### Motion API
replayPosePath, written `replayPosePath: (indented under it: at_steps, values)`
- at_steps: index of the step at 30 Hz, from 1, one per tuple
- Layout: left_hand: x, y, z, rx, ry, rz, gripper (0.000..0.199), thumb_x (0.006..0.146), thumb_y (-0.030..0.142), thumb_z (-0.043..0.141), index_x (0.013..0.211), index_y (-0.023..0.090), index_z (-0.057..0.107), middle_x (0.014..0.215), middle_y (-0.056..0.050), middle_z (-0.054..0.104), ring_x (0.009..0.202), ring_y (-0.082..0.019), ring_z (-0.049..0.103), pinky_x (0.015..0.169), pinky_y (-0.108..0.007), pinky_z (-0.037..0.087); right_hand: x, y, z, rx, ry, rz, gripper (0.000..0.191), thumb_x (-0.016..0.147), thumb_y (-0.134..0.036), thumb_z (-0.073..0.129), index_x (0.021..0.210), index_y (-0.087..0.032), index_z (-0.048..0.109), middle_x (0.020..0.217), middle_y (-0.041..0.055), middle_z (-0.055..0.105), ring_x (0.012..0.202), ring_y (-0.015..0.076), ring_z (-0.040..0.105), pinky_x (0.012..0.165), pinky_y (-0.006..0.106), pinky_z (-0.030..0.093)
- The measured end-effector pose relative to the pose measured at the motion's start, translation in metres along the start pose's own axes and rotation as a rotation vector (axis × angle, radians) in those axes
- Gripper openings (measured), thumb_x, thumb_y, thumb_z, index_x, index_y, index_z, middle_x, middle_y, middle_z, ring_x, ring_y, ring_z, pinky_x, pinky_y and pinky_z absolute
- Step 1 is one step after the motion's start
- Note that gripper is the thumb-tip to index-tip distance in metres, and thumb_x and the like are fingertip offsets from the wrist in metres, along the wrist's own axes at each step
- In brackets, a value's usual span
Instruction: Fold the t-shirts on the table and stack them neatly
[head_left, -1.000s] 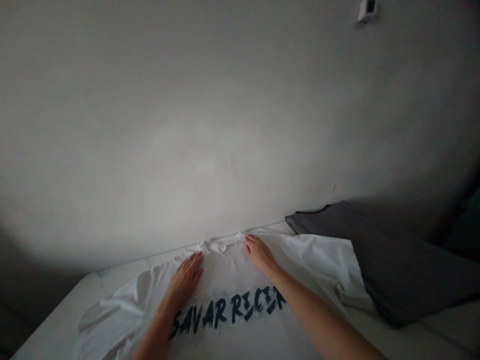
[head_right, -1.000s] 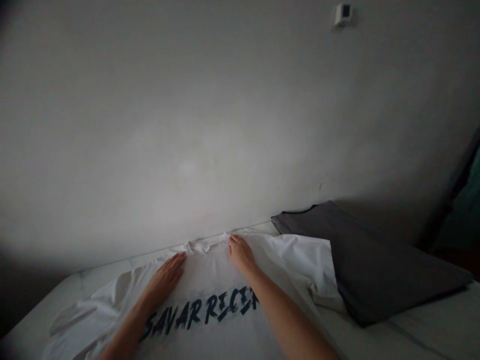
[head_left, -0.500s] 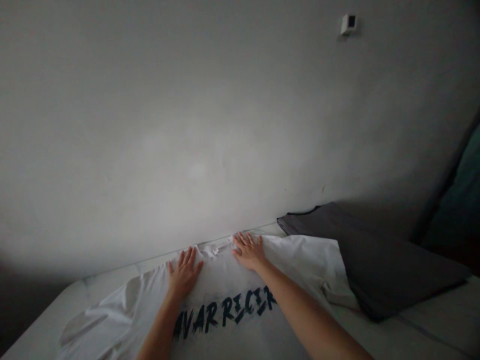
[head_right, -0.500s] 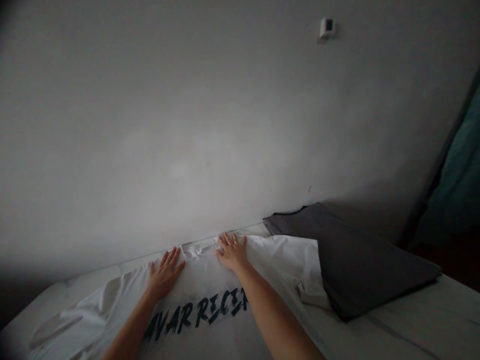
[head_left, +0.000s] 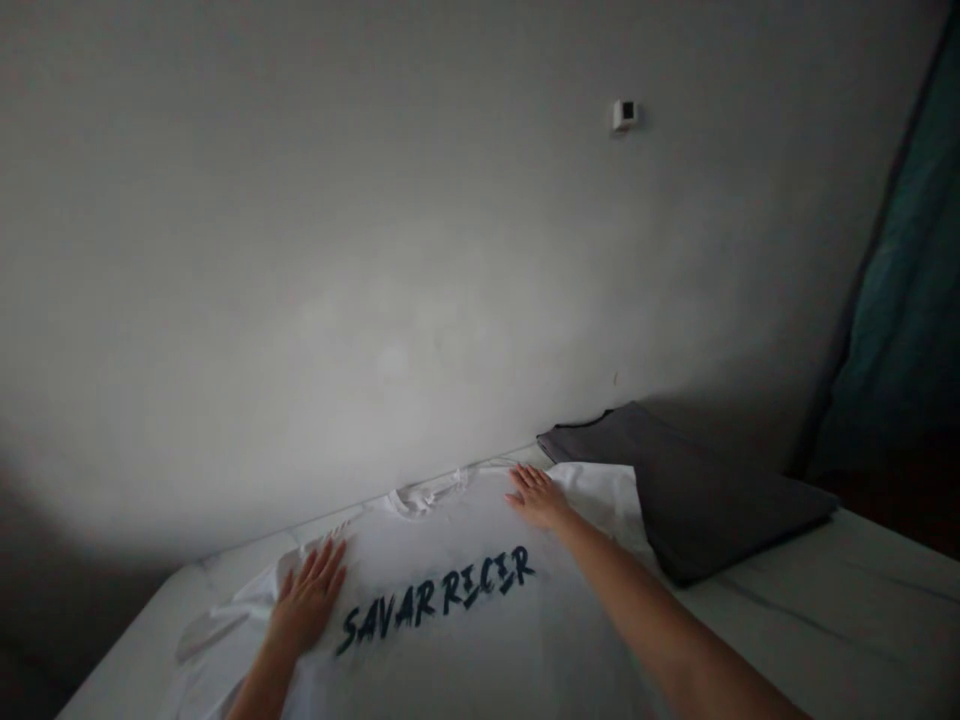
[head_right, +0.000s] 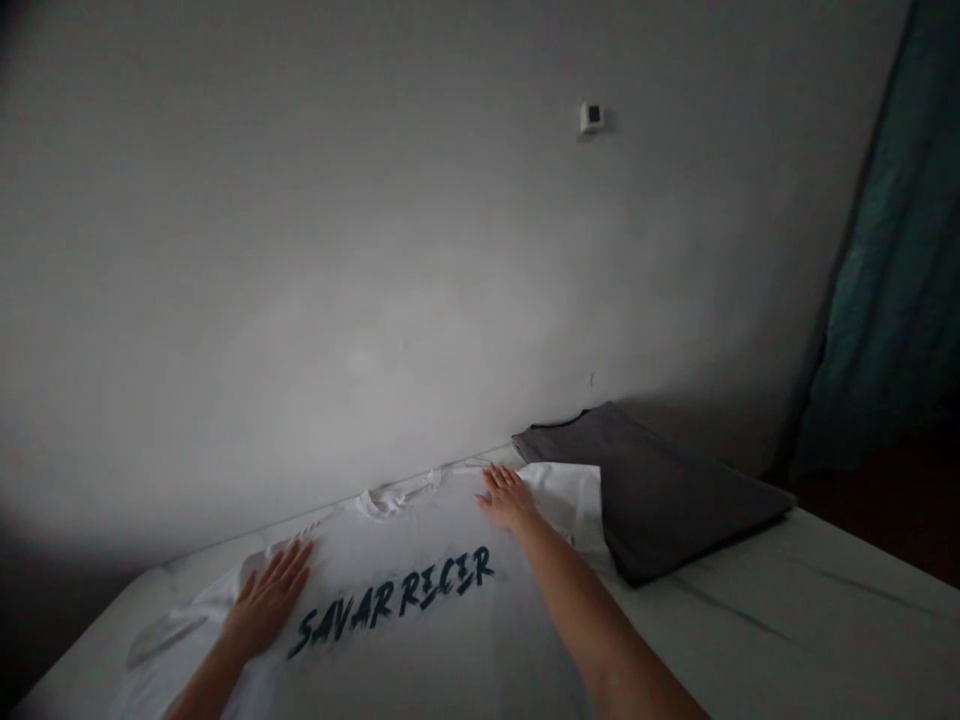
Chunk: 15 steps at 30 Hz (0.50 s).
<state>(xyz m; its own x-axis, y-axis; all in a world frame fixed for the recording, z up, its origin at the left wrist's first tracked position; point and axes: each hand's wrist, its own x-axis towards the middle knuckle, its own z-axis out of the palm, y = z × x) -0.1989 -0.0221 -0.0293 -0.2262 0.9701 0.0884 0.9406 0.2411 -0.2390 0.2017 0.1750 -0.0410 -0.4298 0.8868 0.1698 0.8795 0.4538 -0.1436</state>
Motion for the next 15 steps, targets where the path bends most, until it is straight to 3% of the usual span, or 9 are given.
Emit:
replayPosePath:
  at_steps: [2, 4, 8, 10, 12, 15]
  values:
    - [-0.004, 0.017, -0.01, 0.048, 0.023, -0.031, 0.05, 0.094, 0.027, 0.028, 0.141, 0.027, 0.044, 0.15, -0.007, 0.041, 0.137, -0.029, 0.039, 0.111, -0.055, 0.031, -0.009, -0.021, -0.006, -0.012, 0.036, 0.047, 0.063, 0.095, -0.045, 0.04, 0.145, -0.006, 0.039, 0.153, 0.0177, 0.03, 0.143, 0.0316, 0.023, 0.117, 0.049, 0.016]
    - [-0.007, 0.053, -0.024, 0.06, 0.067, -0.009, 0.049, 0.093, 0.025, 0.029, 0.138, 0.024, 0.05, 0.147, -0.01, 0.045, 0.137, -0.029, 0.04, 0.112, -0.054, 0.029, -0.021, -0.062, -0.008, 0.037, 0.056, 0.025, 0.061, 0.095, -0.041, 0.041, 0.143, -0.003, 0.041, 0.154, 0.0185, 0.026, 0.144, 0.032, 0.019, 0.117, 0.048, 0.014]
    - [-0.021, 0.14, -0.042, -0.067, 0.108, 0.105, 0.054, 0.093, 0.018, 0.025, 0.145, 0.02, 0.038, 0.152, -0.011, 0.036, 0.141, -0.027, 0.032, 0.111, -0.051, 0.033, -0.055, -0.154, 0.005, 0.275, 0.006, -0.137, 0.051, 0.097, -0.028, 0.031, 0.145, -0.01, 0.04, 0.155, 0.0142, 0.028, 0.144, 0.0255, 0.023, 0.116, 0.045, 0.02]
    - [-0.035, 0.16, -0.042, -0.09, 0.087, 0.142, 0.054, 0.093, 0.018, 0.024, 0.146, 0.02, 0.036, 0.154, -0.009, 0.032, 0.143, -0.027, 0.029, 0.112, -0.051, 0.032, -0.072, -0.173, 0.01, 0.322, -0.014, -0.189, 0.05, 0.098, -0.026, 0.029, 0.146, -0.016, 0.039, 0.155, 0.0105, 0.028, 0.144, 0.0233, 0.022, 0.117, 0.045, 0.018]
    - [-0.051, 0.154, -0.037, -0.106, 0.067, 0.104, 0.052, 0.096, 0.025, 0.026, 0.147, 0.023, 0.033, 0.156, -0.009, 0.029, 0.143, -0.028, 0.028, 0.113, -0.051, 0.031, -0.087, -0.165, 0.009, 0.308, -0.012, -0.2, 0.05, 0.099, -0.034, 0.032, 0.146, -0.021, 0.04, 0.156, 0.0082, 0.028, 0.144, 0.0243, 0.02, 0.117, 0.046, 0.016]
    - [-0.079, 0.106, -0.029, -0.105, 0.045, 0.031, 0.052, 0.097, 0.036, 0.027, 0.148, 0.027, 0.03, 0.157, -0.008, 0.026, 0.143, -0.03, 0.027, 0.112, -0.052, 0.032, -0.102, -0.116, -0.003, 0.221, -0.009, -0.14, 0.053, 0.097, -0.046, 0.037, 0.144, -0.024, 0.043, 0.156, 0.0071, 0.029, 0.144, 0.0269, 0.022, 0.117, 0.046, 0.016]
